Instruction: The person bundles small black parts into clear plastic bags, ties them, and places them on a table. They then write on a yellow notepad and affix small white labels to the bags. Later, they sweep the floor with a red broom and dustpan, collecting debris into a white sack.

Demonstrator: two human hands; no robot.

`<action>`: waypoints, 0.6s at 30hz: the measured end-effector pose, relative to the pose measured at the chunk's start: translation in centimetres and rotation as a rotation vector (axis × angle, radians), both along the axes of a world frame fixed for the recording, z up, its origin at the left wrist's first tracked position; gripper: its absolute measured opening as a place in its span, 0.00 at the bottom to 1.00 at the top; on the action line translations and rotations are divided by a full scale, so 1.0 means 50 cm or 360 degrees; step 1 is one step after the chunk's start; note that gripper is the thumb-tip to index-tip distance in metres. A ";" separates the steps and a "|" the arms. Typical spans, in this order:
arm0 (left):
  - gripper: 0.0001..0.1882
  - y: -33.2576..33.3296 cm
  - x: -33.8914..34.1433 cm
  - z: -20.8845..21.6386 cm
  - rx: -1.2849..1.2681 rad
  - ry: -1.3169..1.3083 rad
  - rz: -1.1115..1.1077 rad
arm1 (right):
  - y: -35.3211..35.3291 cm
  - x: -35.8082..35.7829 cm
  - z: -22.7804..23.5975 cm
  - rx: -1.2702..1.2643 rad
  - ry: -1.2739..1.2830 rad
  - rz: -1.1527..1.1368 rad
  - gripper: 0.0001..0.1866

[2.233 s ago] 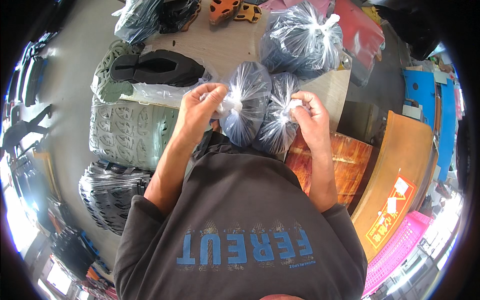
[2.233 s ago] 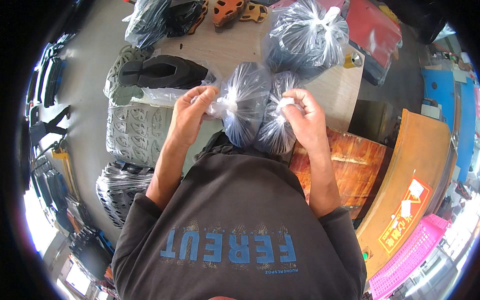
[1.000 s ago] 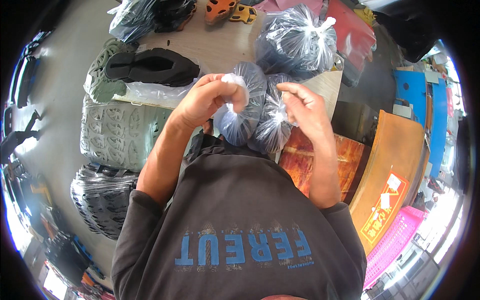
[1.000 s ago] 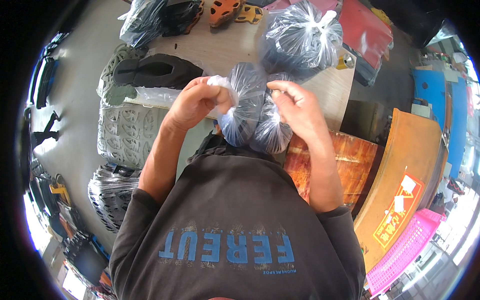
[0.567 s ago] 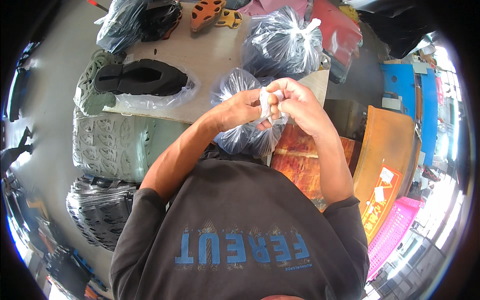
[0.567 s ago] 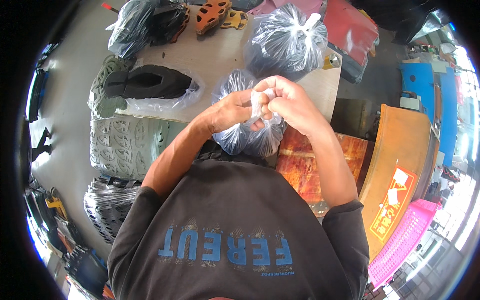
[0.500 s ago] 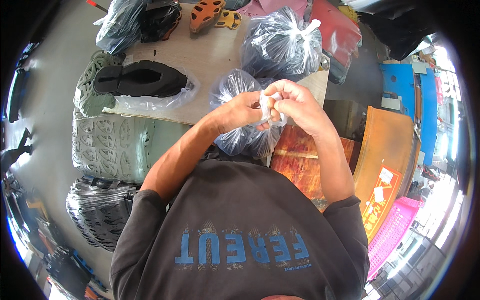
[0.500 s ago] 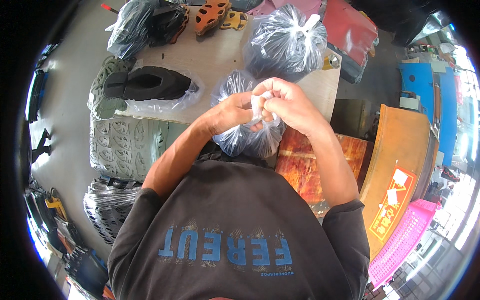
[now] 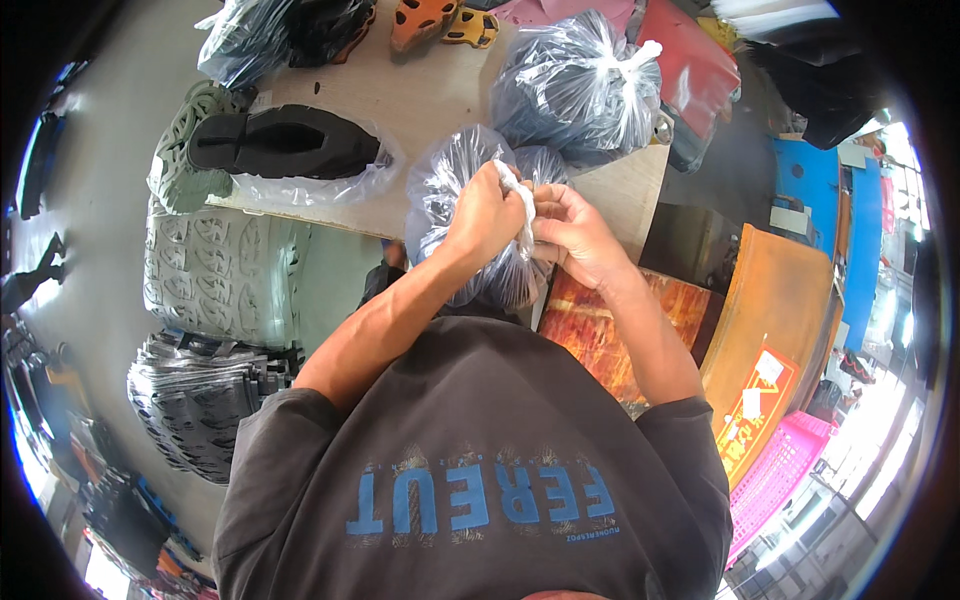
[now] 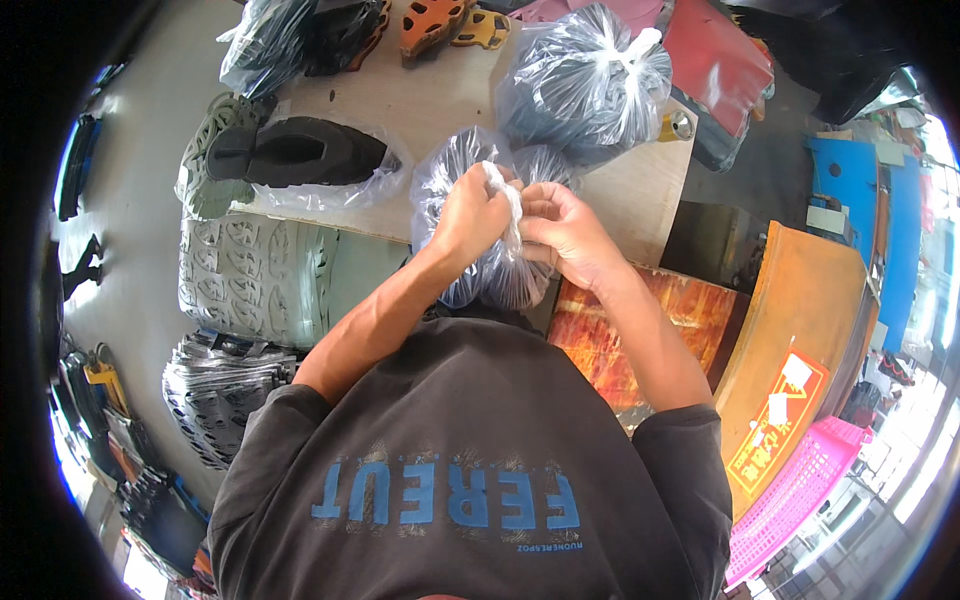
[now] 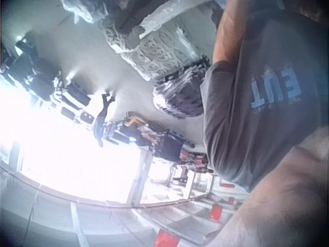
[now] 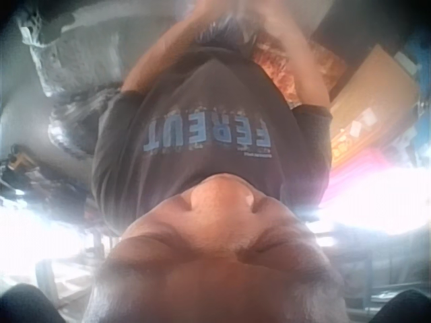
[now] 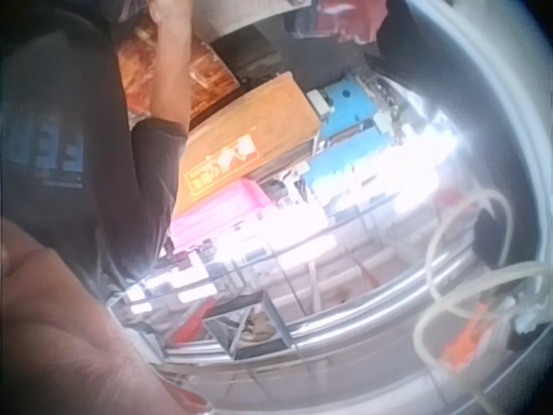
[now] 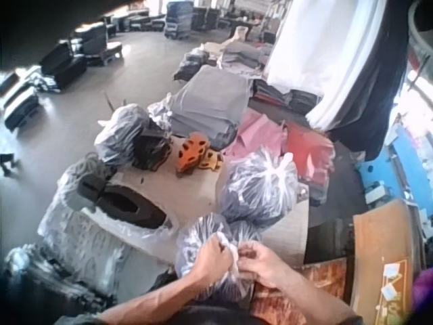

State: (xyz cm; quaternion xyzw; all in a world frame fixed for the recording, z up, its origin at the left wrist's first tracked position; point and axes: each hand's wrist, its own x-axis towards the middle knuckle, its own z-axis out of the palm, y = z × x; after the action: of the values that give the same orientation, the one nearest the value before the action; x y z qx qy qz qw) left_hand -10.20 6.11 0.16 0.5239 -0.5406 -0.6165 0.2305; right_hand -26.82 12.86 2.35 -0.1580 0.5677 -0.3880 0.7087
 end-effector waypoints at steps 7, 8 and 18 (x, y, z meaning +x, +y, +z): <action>0.24 0.001 -0.004 -0.003 0.0362 0.0210 0.0041 | -0.034 0.014 0.008 -0.0077 0.0476 0.0297 0.14; 0.23 -0.001 -0.003 -0.005 0.0410 0.0254 0.0037 | -0.037 0.019 0.009 -0.0111 0.0613 0.0360 0.13; 0.15 0.004 0.055 0.023 -0.0322 0.0063 -0.0018 | -0.028 0.104 -0.032 -0.1405 0.1925 0.0113 0.15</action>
State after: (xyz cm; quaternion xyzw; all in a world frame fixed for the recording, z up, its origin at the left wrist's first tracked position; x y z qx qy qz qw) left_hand -7.42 6.33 1.29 0.4826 -0.5984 -0.5703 0.2894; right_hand -21.60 11.47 0.77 -0.6316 0.6443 -0.4021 0.1556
